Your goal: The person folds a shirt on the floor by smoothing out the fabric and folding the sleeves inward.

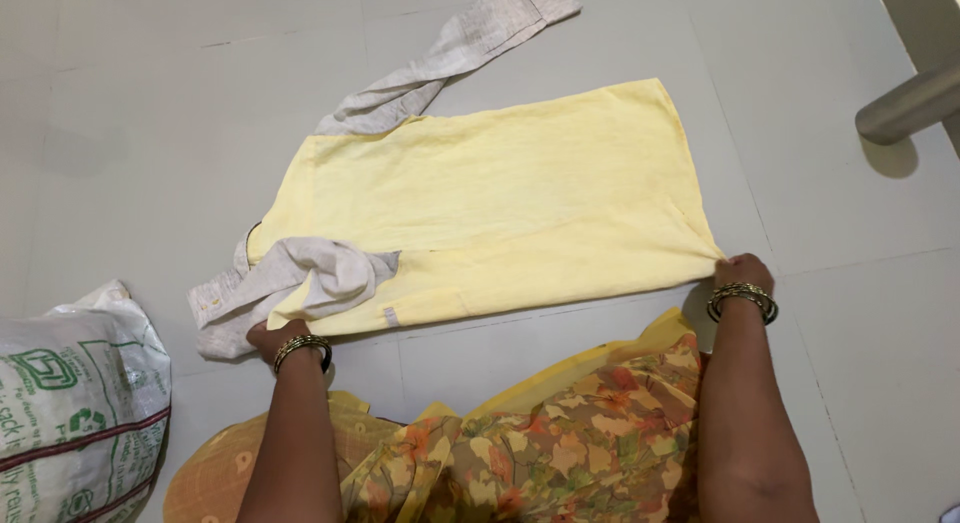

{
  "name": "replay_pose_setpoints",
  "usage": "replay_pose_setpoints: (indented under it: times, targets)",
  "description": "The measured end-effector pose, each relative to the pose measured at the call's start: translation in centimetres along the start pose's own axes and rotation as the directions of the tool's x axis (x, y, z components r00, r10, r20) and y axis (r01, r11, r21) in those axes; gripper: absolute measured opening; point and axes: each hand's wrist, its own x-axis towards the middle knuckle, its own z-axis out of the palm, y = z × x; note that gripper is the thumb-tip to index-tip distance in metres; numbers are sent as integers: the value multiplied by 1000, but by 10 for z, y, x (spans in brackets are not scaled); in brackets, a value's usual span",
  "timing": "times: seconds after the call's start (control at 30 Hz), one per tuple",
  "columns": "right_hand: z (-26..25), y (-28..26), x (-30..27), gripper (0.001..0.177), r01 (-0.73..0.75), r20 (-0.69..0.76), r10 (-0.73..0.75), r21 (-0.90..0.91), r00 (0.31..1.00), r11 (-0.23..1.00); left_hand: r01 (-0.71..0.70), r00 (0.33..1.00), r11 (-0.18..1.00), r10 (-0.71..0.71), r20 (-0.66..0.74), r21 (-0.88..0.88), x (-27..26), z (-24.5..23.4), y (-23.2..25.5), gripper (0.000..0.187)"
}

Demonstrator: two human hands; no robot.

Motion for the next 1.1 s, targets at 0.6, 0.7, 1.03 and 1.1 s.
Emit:
replay_pose_setpoints:
  times: [0.6,0.7,1.03,1.1]
  targets:
    - [49,-69,13,61,485,-211,-513,-172,832,857,-492,865,566,229,448,662,-77,-26,104,91]
    - [54,-77,16,66,518,-220,-555,-207,802,830,-575,800,391,451,396,719,-58,-24,101,92]
    - [42,-89,21,36,442,-205,-482,-214,852,871,-673,729,423,517,448,606,-38,-14,111,24]
    - [34,-79,23,33,481,-242,-487,-87,840,873,-575,813,534,461,357,620,-49,-22,129,29]
